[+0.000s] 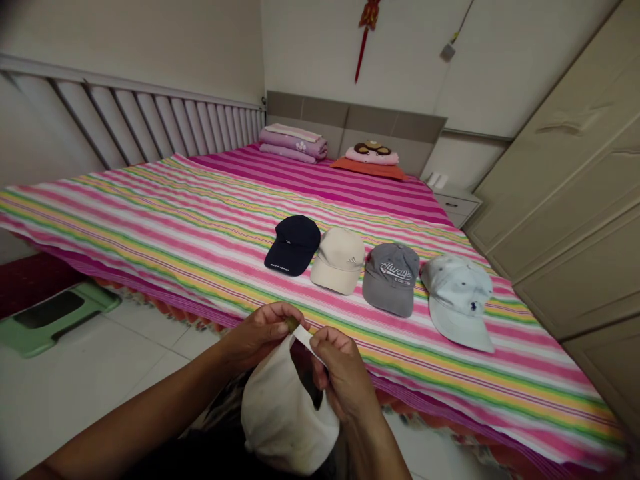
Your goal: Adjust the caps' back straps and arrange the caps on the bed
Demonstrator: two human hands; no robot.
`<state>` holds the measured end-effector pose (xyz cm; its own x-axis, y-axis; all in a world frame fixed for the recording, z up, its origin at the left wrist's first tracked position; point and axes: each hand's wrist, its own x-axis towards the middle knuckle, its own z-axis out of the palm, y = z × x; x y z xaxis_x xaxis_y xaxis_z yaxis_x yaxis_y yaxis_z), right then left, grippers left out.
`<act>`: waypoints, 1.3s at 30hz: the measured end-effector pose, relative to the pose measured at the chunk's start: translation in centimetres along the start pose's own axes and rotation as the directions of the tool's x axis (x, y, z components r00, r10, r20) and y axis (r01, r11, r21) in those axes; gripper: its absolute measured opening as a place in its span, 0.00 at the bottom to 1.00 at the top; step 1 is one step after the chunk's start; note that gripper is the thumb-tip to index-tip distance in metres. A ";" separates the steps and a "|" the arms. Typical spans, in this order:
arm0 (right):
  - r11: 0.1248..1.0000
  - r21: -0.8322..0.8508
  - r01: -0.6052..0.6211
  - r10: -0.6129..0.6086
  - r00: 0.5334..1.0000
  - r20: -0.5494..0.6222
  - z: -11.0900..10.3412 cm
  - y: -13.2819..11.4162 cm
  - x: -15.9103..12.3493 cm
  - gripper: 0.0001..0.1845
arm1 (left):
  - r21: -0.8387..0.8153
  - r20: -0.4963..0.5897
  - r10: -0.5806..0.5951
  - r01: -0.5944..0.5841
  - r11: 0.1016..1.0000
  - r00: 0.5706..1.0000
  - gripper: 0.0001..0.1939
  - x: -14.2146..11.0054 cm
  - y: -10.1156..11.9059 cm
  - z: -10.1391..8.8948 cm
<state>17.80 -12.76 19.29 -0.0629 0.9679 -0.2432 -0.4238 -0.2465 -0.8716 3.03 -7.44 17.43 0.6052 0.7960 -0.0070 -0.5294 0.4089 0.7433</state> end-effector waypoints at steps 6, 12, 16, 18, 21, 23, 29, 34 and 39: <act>0.987 -0.160 -0.018 0.040 0.990 0.139 -0.3 0.1 -0.1 0.14 | 0.020 0.024 -0.008 0.008 1.000 1.000 0.14 -0.1 -0.1 0.0; 0.978 -0.207 0.027 -0.012 0.997 0.072 0.3 0.1 0.0 0.15 | 0.060 0.066 0.005 -0.009 0.998 0.998 0.15 -0.2 -0.1 -0.1; 0.983 -0.182 0.022 -0.009 0.997 0.071 0.6 0.2 0.2 0.14 | 0.084 0.044 0.001 -0.004 0.996 0.999 0.15 -0.3 -0.1 0.0; 0.983 -0.182 0.015 -0.001 0.997 0.081 0.6 0.2 0.2 0.15 | 0.077 0.039 -0.006 0.003 0.997 0.999 0.15 -0.3 0.0 0.1; 0.972 -0.231 0.054 -0.034 0.995 0.089 0.3 0.0 0.1 0.17 | 0.088 0.041 0.006 -0.010 0.996 0.999 0.15 -0.4 0.2 0.2; 0.953 -0.289 0.088 -0.071 0.995 0.068 0.1 -0.3 0.0 0.16 | 0.097 0.039 0.011 -0.015 0.995 0.999 0.15 -0.4 0.3 0.2; 0.950 -0.304 0.076 -0.070 0.997 0.029 0.1 -0.1 0.2 0.14 | 0.105 0.052 -0.024 0.018 0.994 0.998 0.15 -0.4 0.0 0.1; 0.963 -0.267 0.034 -0.017 0.998 0.067 -0.1 0.1 0.3 0.17 | 0.088 0.068 -0.015 0.009 0.996 0.998 0.13 -0.3 -0.1 -0.2; 0.966 -0.256 -0.036 0.055 0.996 0.064 -0.7 0.2 0.2 0.15 | 0.073 0.039 -0.002 -0.001 0.997 0.999 0.13 -0.2 0.0 -0.3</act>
<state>18.35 -12.64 18.74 -0.1439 0.9541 -0.2626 -0.1761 -0.2858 -0.9420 2.73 -7.52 17.19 0.6290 0.7772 0.0178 -0.4852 0.3746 0.7901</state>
